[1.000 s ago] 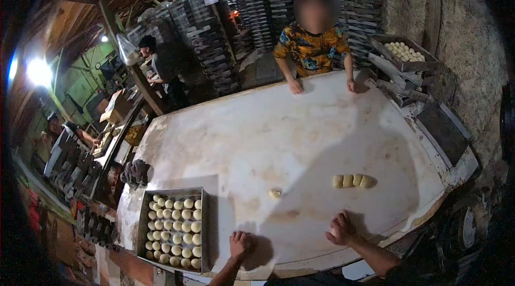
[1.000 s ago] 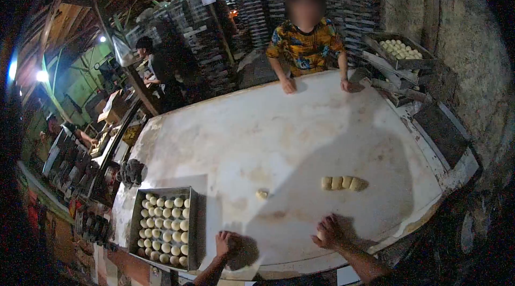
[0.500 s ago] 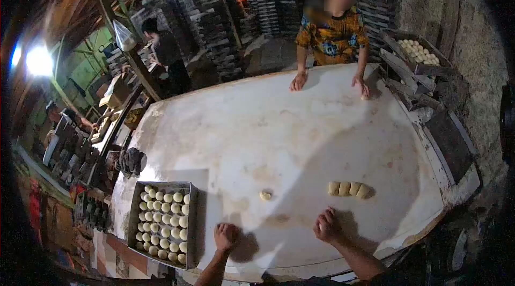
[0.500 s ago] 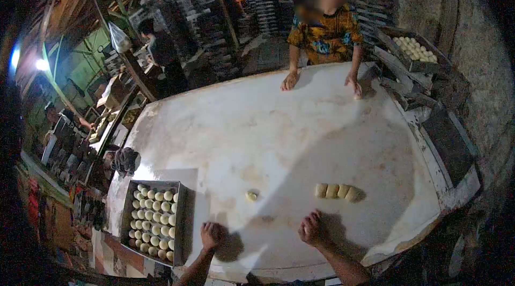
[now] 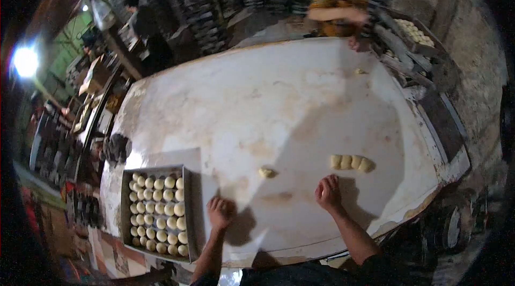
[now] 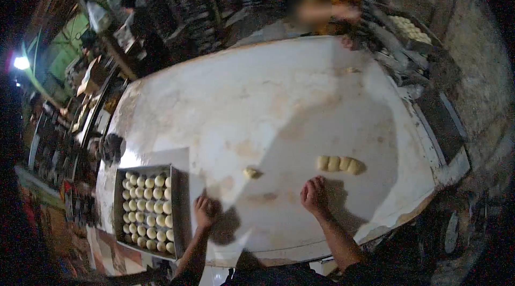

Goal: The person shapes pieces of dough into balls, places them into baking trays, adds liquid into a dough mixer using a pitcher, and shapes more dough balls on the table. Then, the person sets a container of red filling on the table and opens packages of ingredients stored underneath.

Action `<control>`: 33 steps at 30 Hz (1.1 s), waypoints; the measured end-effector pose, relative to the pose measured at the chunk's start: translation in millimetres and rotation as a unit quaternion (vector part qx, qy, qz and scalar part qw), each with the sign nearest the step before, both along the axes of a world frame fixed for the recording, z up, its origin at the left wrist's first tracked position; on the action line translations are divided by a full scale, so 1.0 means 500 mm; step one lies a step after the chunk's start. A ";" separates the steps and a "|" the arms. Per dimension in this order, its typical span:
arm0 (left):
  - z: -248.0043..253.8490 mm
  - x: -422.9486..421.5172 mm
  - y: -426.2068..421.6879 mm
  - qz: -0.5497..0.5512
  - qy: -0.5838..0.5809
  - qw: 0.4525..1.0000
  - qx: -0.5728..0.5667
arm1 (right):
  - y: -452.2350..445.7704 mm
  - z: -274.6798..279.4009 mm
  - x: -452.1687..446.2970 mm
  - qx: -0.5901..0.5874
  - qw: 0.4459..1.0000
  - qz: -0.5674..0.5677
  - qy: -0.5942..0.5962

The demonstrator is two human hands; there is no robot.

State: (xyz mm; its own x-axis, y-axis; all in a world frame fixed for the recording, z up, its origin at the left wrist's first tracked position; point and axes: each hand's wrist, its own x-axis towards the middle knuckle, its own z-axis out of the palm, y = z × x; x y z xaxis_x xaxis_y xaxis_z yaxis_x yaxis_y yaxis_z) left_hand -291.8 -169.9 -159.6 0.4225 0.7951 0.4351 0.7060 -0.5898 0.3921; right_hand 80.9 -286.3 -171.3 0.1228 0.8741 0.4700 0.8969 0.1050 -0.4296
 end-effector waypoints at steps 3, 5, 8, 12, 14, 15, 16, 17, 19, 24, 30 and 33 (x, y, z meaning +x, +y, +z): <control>-0.122 0.055 0.049 0.078 -0.027 0.982 -0.169 | 0.038 -0.015 -0.100 -0.009 0.985 -0.136 0.107; -0.123 0.064 -0.014 0.016 -0.107 0.969 -0.224 | 0.024 -0.045 -0.157 0.041 0.934 -0.178 0.308; -0.053 -0.015 -0.130 -0.113 -0.101 0.980 -0.130 | -0.082 -0.107 -0.132 -0.041 0.992 -0.071 0.099; 0.005 -0.171 -0.136 -0.117 -0.049 0.946 -0.298 | -0.117 -0.016 -0.022 -0.363 0.892 -0.191 0.190; 0.084 -0.269 -0.046 -0.095 -0.173 0.912 -0.360 | -0.107 0.001 -0.015 -0.376 0.904 -0.156 0.130; 0.105 -0.320 0.020 -0.055 -0.171 0.938 -0.295 | -0.073 0.041 -0.066 -0.359 0.874 -0.196 0.264; 0.129 -0.370 0.087 -0.014 -0.168 0.959 -0.229 | -0.034 0.070 -0.124 -0.334 0.825 -0.232 0.393; 0.235 -0.410 0.138 0.050 -0.279 0.923 -0.262 | 0.005 0.078 -0.179 -0.310 0.838 -0.190 0.407; 0.158 -0.485 0.274 0.155 -0.111 0.980 -0.064 | 0.119 0.126 -0.339 -0.305 0.842 -0.045 0.443; 0.039 -0.583 0.424 0.155 -0.017 0.978 -0.140 | 0.433 0.264 -0.769 -0.004 0.963 0.244 0.116; 0.150 -0.627 0.298 0.242 -0.051 0.965 -0.083 | 0.603 0.165 -0.940 0.007 0.948 0.319 -0.002; 0.184 -0.636 0.228 0.267 -0.103 0.956 -0.062 | 0.528 0.138 -0.872 0.046 0.957 0.285 -0.008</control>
State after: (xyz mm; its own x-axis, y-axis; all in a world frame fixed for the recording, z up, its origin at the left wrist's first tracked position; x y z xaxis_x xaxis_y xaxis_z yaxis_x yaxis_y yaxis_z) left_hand -609.7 -55.8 -67.5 -0.1428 0.9244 0.3537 0.7936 -0.1066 0.5990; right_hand -355.2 -22.2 -102.5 -0.3697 0.7517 0.5461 0.6897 0.6159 -0.3808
